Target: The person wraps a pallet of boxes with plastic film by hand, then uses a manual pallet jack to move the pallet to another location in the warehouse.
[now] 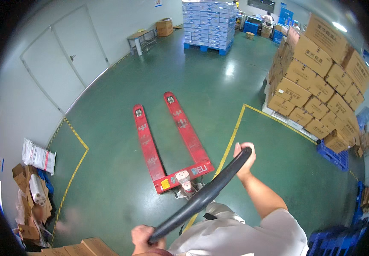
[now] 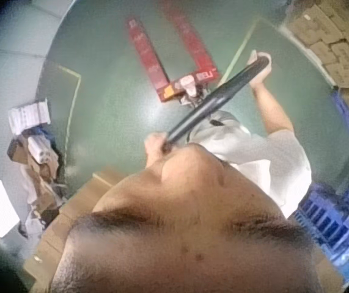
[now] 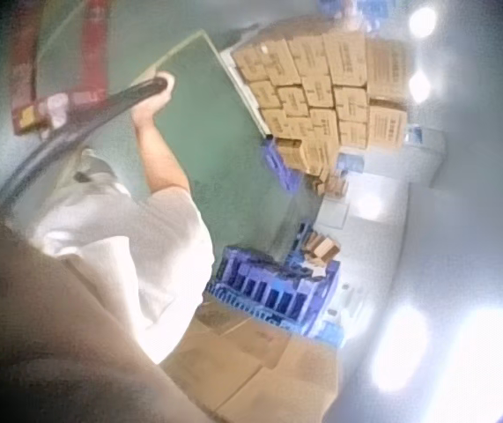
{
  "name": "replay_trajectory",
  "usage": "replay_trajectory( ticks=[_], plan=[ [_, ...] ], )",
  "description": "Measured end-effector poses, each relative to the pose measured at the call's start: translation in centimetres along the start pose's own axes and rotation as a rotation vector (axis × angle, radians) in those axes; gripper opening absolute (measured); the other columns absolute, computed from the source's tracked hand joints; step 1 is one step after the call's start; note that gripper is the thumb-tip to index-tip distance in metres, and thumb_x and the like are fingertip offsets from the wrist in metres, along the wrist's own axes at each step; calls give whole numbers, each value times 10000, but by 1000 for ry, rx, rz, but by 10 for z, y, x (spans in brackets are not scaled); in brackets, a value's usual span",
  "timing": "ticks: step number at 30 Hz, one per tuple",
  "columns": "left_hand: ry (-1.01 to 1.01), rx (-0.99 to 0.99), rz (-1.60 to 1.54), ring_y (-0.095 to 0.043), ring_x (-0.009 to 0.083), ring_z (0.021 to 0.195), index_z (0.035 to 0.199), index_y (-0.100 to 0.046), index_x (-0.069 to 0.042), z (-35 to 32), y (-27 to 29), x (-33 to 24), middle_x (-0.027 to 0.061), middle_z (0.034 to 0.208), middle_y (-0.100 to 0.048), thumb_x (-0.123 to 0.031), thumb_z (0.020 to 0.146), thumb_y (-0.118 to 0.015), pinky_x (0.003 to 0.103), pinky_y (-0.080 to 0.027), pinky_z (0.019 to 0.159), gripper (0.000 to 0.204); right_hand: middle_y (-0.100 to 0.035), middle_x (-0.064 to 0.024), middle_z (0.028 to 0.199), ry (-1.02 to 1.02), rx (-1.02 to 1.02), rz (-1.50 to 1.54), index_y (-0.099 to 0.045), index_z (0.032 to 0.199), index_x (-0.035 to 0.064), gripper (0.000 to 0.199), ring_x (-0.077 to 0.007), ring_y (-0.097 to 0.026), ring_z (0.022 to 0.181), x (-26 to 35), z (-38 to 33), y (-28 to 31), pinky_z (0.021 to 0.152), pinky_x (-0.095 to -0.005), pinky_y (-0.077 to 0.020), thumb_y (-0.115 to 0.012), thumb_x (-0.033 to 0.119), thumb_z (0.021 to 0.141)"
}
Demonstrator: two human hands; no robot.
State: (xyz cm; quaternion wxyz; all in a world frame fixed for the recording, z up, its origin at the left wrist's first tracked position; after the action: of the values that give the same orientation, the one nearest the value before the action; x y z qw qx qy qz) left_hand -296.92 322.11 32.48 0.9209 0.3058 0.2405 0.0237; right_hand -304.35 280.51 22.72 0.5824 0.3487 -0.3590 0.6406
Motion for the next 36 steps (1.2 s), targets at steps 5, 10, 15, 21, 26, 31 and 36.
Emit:
replay_trajectory(
  ticks=[5, 10, 15, 21, 26, 31, 36],
  plan=[
    [535, 493, -332, -586, 330, 648, 664, -601, -117, 24, -26, -17, 159, 665, -586, -390, 847, -556, 504, -428, 599, 332, -481, -17, 600, 90, 81, -119, -538, 806, 66, 202, -103, -457, 560, -32, 46, -84, 532, -282, -428, -732, 121, 805],
    [432, 421, 66, -592, 357, 659, 719, -637, -141, 12, -26, 29, 124, 684, -627, -448, 761, -646, 495, -446, 574, 310, -519, 25, 614, 119, 236, 70, -553, 811, 68, 231, -70, -461, 574, 0, 48, -171, 522, -271, -424, -775, 126, 781],
    [584, -299, -175, -553, 172, 609, 1007, -620, -4, 19, -46, 55, 82, 692, -579, -221, 720, -750, 331, -426, 527, 383, -546, 12, 621, 31, 563, 303, -565, 832, 54, 240, -47, -505, 610, 2, 38, -303, 531, -278, -436, -785, 133, 777],
    [738, -208, -81, -526, 131, 672, 1198, -507, -27, 52, -7, 119, 39, 796, -544, -65, 777, -654, 266, -431, 580, 447, -656, -44, 667, 152, 711, 410, -605, 843, 34, 121, -49, -598, 614, 6, -19, -466, 544, -262, -469, -708, 77, 795],
    [721, -425, 254, -602, 206, 884, 1356, -454, -34, 47, 52, 205, 111, 1021, -608, -79, 829, -704, 332, -513, 803, 585, -554, -133, 598, 49, 843, 396, -525, 814, 42, 206, -311, -616, 565, 60, -78, -554, 529, -381, -465, -691, 144, 748],
    [720, -485, 258, -585, 184, 916, 1381, -436, 6, 41, 139, 317, 105, 1068, -593, -27, 855, -671, 313, -496, 826, 577, -556, -116, 598, 27, 868, 365, -524, 804, 37, 203, -272, -612, 560, 88, -146, -637, 534, -362, -458, -683, 150, 748],
    [735, -651, 194, -568, 176, 717, 1219, -561, 1, 65, 219, 445, 84, 867, -602, 43, 715, -545, 281, -460, 670, 506, -549, -122, 596, 113, 815, 297, -510, 772, 50, 197, -304, -610, 571, 122, -203, -735, 524, -385, -454, -682, 125, 711]
  ],
)
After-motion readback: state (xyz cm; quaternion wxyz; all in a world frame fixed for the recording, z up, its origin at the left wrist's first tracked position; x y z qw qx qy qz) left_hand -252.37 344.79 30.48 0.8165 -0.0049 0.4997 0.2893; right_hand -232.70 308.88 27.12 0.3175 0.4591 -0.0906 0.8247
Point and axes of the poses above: each hand's wrist, its own z-axis towards the middle knuckle, its own y-axis out of the back of the hand, x = y × z, the point moved 1 cm from there along z, towards the middle knuckle
